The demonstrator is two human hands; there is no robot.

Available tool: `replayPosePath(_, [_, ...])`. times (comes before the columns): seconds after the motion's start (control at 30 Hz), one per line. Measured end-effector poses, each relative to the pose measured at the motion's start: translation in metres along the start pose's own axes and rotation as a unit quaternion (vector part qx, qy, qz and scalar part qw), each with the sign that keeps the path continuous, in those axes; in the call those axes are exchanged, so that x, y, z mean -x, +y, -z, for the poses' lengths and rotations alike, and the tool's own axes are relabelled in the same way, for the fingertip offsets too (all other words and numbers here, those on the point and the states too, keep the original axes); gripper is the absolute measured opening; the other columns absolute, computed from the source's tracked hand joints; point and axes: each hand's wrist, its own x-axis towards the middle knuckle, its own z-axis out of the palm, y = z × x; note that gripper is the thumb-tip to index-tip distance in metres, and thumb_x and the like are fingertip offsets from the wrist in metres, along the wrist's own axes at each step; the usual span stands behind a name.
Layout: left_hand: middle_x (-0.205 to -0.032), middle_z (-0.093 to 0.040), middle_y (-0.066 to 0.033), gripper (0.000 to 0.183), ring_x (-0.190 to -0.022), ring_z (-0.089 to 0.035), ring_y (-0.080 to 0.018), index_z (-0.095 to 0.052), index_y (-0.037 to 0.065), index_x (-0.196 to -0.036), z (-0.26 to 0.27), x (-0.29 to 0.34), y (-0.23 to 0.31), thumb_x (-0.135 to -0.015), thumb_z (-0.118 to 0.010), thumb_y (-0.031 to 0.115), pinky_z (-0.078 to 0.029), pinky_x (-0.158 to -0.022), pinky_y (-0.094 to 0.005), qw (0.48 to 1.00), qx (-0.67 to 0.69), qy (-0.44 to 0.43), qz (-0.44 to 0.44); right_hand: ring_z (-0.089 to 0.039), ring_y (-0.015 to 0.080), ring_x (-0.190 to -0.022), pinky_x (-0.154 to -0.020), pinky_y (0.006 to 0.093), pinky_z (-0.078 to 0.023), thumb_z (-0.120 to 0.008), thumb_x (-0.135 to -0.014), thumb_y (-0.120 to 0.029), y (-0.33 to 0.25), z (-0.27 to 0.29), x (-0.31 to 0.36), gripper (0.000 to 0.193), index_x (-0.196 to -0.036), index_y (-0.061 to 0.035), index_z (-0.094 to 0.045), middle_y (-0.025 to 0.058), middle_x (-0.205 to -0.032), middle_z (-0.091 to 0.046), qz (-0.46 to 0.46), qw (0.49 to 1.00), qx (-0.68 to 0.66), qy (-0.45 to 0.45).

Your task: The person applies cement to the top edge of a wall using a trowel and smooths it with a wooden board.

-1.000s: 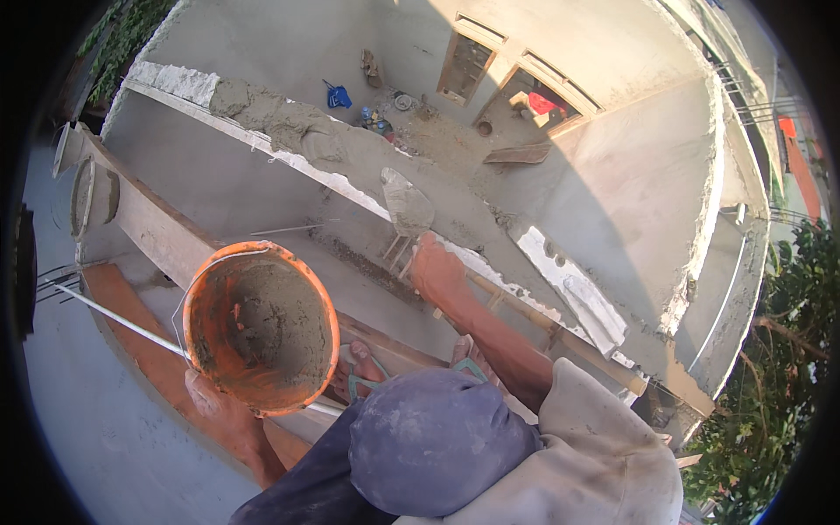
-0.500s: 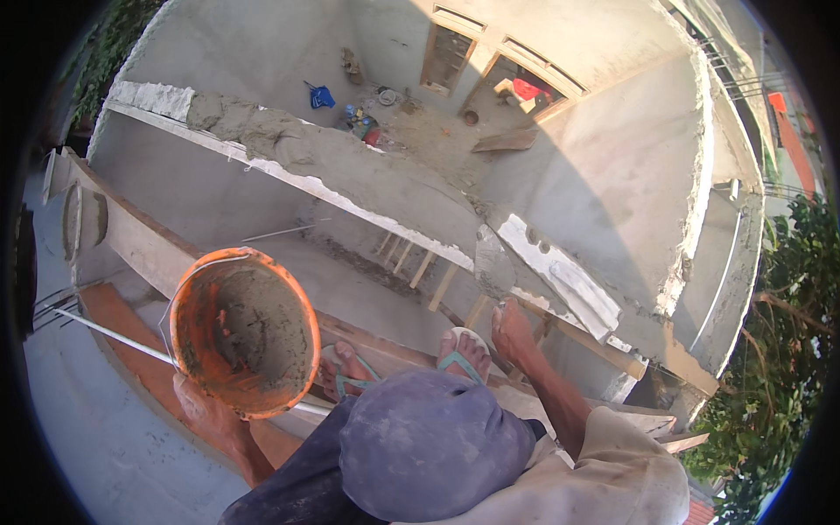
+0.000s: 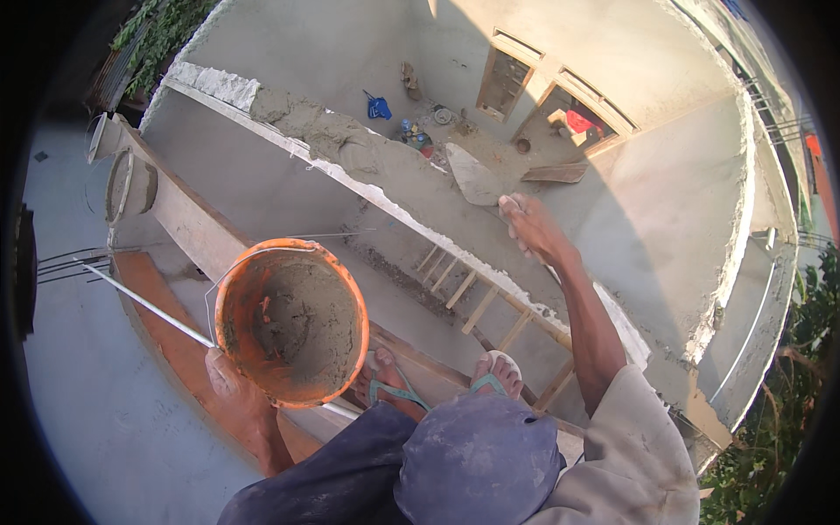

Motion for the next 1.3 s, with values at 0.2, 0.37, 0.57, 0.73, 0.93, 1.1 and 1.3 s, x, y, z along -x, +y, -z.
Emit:
replayPosePath(0.2, [-0.088, -0.048, -0.0043, 0.036, -0.084, -0.046, -0.0162, -0.051, 0.002, -0.095, -0.012, 0.006, -0.002, -0.111, -0.035, 0.031, -0.042, -0.079, -0.0336, 1.000, 0.002, -0.005, -0.030, -0.049, 0.0104, -0.050, -0.042, 0.0306, -0.045, -0.044, -0.103, -0.044, -0.068, 0.007, -0.090, 0.042, -0.085, -0.0069, -0.053, -0.0005, -0.064, -0.047, 0.008, 0.983, 0.133, -0.129])
replayPosePath(0.37, [-0.088, -0.049, -0.0056, 0.036, -0.082, -0.047, -0.0173, -0.051, 0.001, -0.095, -0.001, 0.010, -0.002, -0.111, -0.034, 0.029, -0.043, -0.079, -0.0335, 0.999, -0.038, 0.021, -0.018, -0.049, 0.0122, -0.054, -0.045, 0.0320, -0.048, -0.040, -0.104, -0.040, -0.062, 0.021, -0.064, 0.041, -0.083, -0.0076, -0.054, -0.0011, -0.066, -0.048, -0.148, 0.928, 0.276, -0.204])
replayPosePath(0.57, [-0.086, -0.047, -0.0061, 0.037, -0.080, -0.046, -0.0178, -0.050, 0.001, -0.094, -0.002, 0.012, -0.009, -0.111, -0.032, 0.028, -0.043, -0.078, -0.0328, 0.999, -0.041, 0.021, 0.010, -0.041, 0.0077, -0.043, -0.040, 0.0303, -0.043, -0.040, -0.106, -0.036, -0.012, 0.081, -0.022, 0.036, -0.084, -0.0093, -0.049, -0.0036, -0.060, -0.044, -0.352, 0.893, 0.178, -0.217])
replayPosePath(0.73, [-0.085, -0.046, -0.0058, 0.037, -0.079, -0.045, -0.0169, -0.049, 0.001, -0.092, 0.006, 0.008, -0.014, -0.111, -0.032, 0.028, -0.042, -0.076, -0.0332, 0.997, -0.061, 0.013, 0.048, -0.037, 0.0042, -0.038, -0.032, 0.0240, -0.034, -0.039, -0.107, -0.039, -0.006, 0.068, -0.045, 0.036, -0.085, -0.0122, -0.047, -0.0066, -0.055, -0.039, -0.361, 0.906, -0.032, -0.218])
replayPosePath(0.93, [-0.084, -0.045, -0.0056, 0.037, -0.079, -0.044, -0.0163, -0.048, 0.001, -0.089, 0.003, 0.005, -0.019, -0.110, -0.032, 0.028, -0.041, -0.075, -0.0332, 0.999, -0.020, 0.026, 0.011, -0.039, 0.0020, -0.038, -0.032, 0.0220, -0.035, -0.038, -0.107, -0.037, -0.081, -0.023, -0.151, 0.037, -0.082, -0.0125, -0.047, -0.0097, -0.056, -0.041, -0.237, 0.911, -0.143, -0.304])
replayPosePath(1.1, [-0.083, -0.044, -0.0041, 0.037, -0.079, -0.043, -0.0145, -0.047, 0.002, -0.088, 0.003, 0.005, -0.018, -0.110, -0.033, 0.028, -0.041, -0.074, -0.0325, 0.999, -0.035, 0.023, 0.019, -0.044, 0.0049, -0.042, -0.036, 0.0242, -0.040, -0.040, -0.107, -0.035, -0.174, -0.093, -0.199, 0.035, -0.086, -0.0092, -0.051, -0.0073, -0.057, -0.043, -0.058, 0.961, -0.042, -0.268])
replayPosePath(1.3, [-0.084, -0.044, -0.0010, 0.034, -0.079, -0.041, -0.0100, -0.048, 0.004, -0.090, -0.001, 0.006, -0.002, -0.111, -0.034, 0.028, -0.040, -0.072, -0.0297, 0.998, -0.002, 0.020, 0.061, -0.060, 0.0309, -0.057, -0.052, 0.0436, -0.051, -0.049, -0.103, -0.033, -0.207, -0.120, -0.185, 0.031, -0.097, -0.0030, -0.049, 0.0130, -0.069, -0.057, 0.331, 0.827, 0.444, -0.096])
